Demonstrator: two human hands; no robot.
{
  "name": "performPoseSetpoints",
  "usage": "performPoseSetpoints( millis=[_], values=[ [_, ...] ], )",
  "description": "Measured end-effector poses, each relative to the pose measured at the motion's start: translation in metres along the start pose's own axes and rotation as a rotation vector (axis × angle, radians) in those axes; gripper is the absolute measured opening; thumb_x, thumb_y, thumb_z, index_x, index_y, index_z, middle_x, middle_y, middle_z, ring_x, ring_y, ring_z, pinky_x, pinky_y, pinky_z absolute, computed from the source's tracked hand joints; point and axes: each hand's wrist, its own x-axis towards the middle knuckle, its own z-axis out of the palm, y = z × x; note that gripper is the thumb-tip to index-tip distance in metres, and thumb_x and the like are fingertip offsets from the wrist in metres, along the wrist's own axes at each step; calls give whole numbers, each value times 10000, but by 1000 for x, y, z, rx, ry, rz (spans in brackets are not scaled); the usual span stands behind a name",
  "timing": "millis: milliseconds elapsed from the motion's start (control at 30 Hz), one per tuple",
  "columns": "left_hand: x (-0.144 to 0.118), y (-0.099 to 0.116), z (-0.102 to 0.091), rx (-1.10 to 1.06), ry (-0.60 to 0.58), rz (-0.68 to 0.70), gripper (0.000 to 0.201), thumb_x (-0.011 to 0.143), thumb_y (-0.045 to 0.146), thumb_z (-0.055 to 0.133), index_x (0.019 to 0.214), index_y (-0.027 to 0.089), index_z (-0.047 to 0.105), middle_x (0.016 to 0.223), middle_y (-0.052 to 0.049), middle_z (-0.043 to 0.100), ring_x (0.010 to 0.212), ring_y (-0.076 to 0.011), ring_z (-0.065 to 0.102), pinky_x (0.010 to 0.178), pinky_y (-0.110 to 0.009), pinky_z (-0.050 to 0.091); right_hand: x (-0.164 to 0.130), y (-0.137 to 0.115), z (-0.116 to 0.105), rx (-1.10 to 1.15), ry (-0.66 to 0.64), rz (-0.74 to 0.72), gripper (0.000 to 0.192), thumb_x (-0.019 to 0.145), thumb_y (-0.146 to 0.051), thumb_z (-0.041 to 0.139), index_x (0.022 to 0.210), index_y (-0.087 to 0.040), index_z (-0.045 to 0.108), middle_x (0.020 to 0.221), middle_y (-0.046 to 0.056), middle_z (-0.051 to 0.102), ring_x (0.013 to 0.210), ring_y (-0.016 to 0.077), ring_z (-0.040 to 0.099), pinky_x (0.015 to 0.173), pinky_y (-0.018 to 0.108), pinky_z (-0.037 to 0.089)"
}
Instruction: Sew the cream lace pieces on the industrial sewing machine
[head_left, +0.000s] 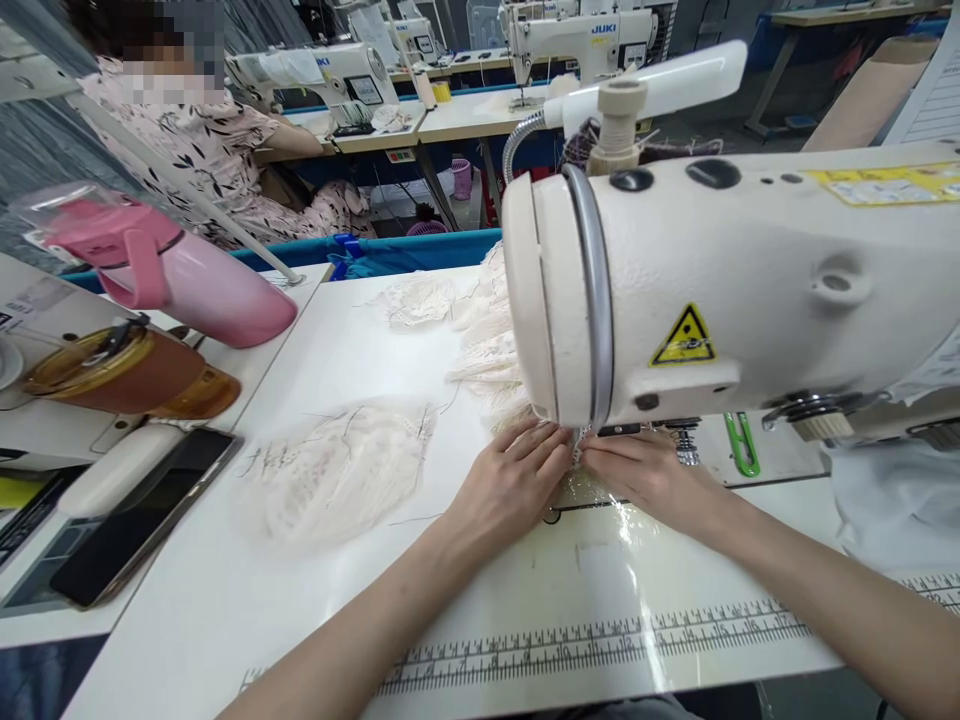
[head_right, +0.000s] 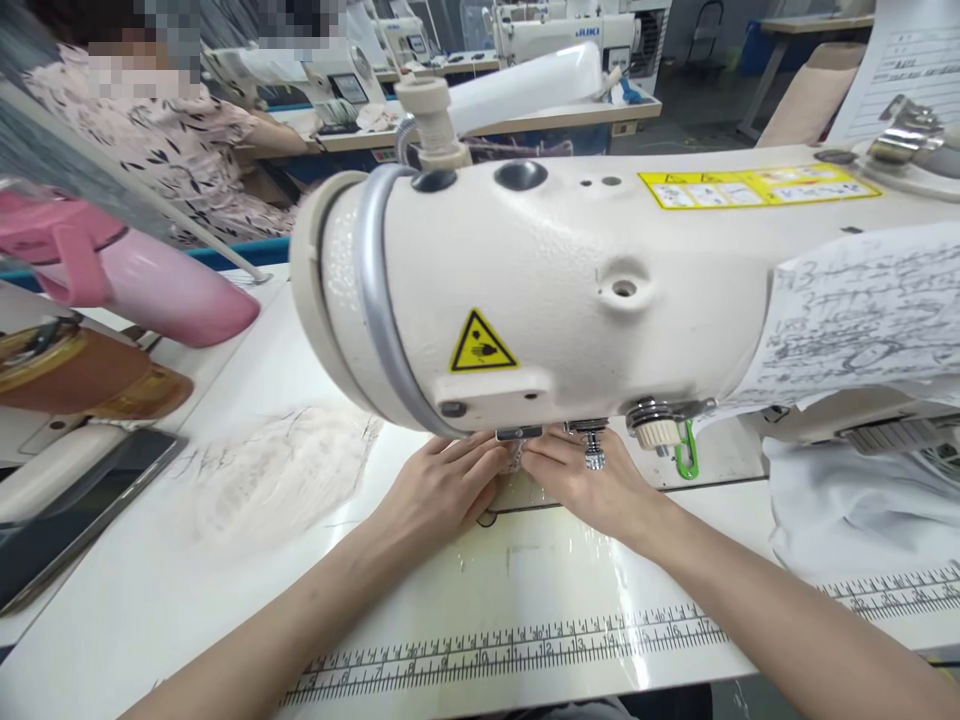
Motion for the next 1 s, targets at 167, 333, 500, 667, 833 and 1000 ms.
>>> performPoseSetpoints(
  millis=[167, 333, 500, 667, 833, 1000],
  values=[
    [1, 2, 0, -16, -16, -40, 192, 917, 124, 422, 1011, 137, 589, 1155, -85, 672, 1114, -208, 618, 1025, -384, 448, 2, 3, 0, 26, -28, 6, 228, 917, -112, 468, 973, -206, 668, 965, 27, 701, 842, 124, 651, 777, 268, 518],
    [1, 4, 1, -29, -33, -70, 239, 911, 151, 436, 1097, 132, 586, 1147, -84, 674, 1107, -215, 619, 1024, -394, 442, 2, 0, -4, -65, -18, 87, 212, 916, -176, 504, 982, -245, 693, 849, 1, 694, 744, 124, 626, 669, 258, 496],
    [-1, 4, 4, -10, -23, -39, 326, 919, 191, 455, 1219, 123, 564, 1218, -85, 647, 1146, -227, 597, 1049, -411, 415, 2, -5, -9, -93, 6, 182, 217, 921, -232, 496, 982, -278, 699, 757, -7, 663, 684, 140, 589, 605, 265, 470],
    [-3, 6, 6, 34, -19, -31, 351, 928, 206, 450, 1248, 113, 564, 1244, -102, 630, 1156, -238, 591, 1051, -427, 409, 5, -6, -10, 31, -4, 191, 322, 934, -183, 397, 1024, -309, 680, 813, 0, 677, 723, 166, 606, 659, 315, 527],
    [-2, 6, 5, 43, -34, -38, 358, 937, 218, 435, 1257, 117, 561, 1251, -110, 623, 1150, -246, 593, 1039, -444, 417, 2, -4, -5, 162, 53, 249, 338, 946, -200, 370, 1101, -309, 650, 847, 5, 689, 785, 165, 640, 697, 319, 565],
    [-2, 7, 4, 54, -39, -36, 362, 939, 235, 438, 1259, 119, 561, 1228, -115, 636, 1135, -256, 601, 1041, -463, 409, -4, 2, 1, 119, 87, 281, 343, 949, -194, 374, 1072, -327, 665, 945, -1, 702, 867, 164, 648, 767, 323, 558]
  ],
)
